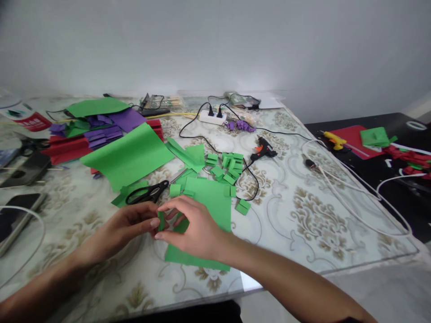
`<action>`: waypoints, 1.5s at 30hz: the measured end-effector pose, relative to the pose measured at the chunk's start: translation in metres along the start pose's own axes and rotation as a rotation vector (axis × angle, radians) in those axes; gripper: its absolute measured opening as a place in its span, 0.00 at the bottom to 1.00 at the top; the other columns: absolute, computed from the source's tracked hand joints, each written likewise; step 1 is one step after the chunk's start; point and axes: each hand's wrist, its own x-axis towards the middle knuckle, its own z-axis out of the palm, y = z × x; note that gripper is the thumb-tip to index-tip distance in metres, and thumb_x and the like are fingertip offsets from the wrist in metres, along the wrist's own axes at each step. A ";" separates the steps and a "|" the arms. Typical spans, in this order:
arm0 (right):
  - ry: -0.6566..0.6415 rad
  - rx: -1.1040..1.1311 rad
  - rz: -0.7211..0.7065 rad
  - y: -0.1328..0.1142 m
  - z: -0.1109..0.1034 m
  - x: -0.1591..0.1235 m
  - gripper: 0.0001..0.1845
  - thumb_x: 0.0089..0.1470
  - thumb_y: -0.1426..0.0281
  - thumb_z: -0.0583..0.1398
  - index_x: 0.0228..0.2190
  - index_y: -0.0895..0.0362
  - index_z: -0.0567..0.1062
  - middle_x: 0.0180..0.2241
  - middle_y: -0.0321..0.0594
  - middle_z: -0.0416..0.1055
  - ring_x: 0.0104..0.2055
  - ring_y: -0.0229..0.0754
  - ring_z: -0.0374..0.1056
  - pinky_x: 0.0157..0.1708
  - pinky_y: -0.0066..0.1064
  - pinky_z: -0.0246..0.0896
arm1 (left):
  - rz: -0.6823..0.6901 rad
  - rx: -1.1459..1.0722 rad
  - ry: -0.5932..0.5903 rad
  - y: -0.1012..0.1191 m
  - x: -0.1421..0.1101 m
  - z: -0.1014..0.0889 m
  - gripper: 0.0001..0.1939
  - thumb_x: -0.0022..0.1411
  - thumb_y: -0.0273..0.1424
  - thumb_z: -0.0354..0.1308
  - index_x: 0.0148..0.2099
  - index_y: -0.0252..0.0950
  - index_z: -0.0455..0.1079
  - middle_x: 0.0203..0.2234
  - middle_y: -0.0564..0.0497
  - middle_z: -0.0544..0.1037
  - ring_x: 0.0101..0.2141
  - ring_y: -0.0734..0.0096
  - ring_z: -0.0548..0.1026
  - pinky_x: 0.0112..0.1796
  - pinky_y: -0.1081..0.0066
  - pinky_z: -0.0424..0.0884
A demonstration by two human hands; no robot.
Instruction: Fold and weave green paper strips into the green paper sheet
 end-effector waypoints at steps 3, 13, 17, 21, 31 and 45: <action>-0.006 -0.016 -0.005 0.001 0.000 0.000 0.23 0.50 0.72 0.76 0.47 0.53 0.79 0.46 0.39 0.76 0.38 0.38 0.77 0.41 0.31 0.76 | -0.020 0.001 0.006 0.000 0.000 0.000 0.17 0.64 0.45 0.70 0.43 0.35 0.78 0.32 0.50 0.83 0.32 0.68 0.78 0.36 0.71 0.74; 0.015 -0.009 0.041 0.001 -0.002 0.000 0.22 0.51 0.72 0.75 0.47 0.51 0.79 0.47 0.40 0.78 0.39 0.40 0.78 0.42 0.33 0.77 | 0.010 0.055 0.063 0.007 -0.001 0.002 0.15 0.63 0.42 0.70 0.40 0.35 0.78 0.29 0.51 0.82 0.30 0.68 0.78 0.35 0.70 0.76; 0.012 0.014 0.100 0.000 -0.001 0.000 0.22 0.51 0.72 0.74 0.47 0.51 0.79 0.44 0.39 0.80 0.39 0.41 0.79 0.43 0.35 0.77 | 0.020 0.088 0.074 0.008 -0.001 0.002 0.14 0.63 0.42 0.69 0.40 0.35 0.78 0.28 0.51 0.81 0.30 0.68 0.78 0.34 0.70 0.76; 0.006 0.026 0.128 -0.001 0.000 0.000 0.21 0.52 0.73 0.73 0.48 0.52 0.78 0.44 0.39 0.81 0.40 0.42 0.80 0.44 0.35 0.78 | 0.037 0.126 0.097 0.008 -0.001 0.004 0.13 0.63 0.41 0.69 0.40 0.36 0.79 0.29 0.50 0.82 0.31 0.66 0.79 0.35 0.70 0.77; 0.086 0.054 0.063 -0.003 0.000 0.000 0.13 0.59 0.73 0.66 0.46 0.54 0.79 0.47 0.42 0.83 0.46 0.43 0.80 0.46 0.36 0.79 | 0.119 0.326 0.221 -0.010 -0.003 0.002 0.12 0.67 0.40 0.67 0.44 0.36 0.79 0.36 0.48 0.84 0.38 0.63 0.81 0.38 0.70 0.75; 0.159 0.192 0.200 0.001 0.002 0.001 0.14 0.53 0.70 0.72 0.42 0.54 0.79 0.42 0.41 0.84 0.45 0.45 0.81 0.46 0.38 0.77 | 0.157 0.463 0.299 -0.009 -0.004 0.003 0.14 0.66 0.43 0.66 0.46 0.38 0.80 0.39 0.47 0.85 0.37 0.62 0.80 0.35 0.70 0.75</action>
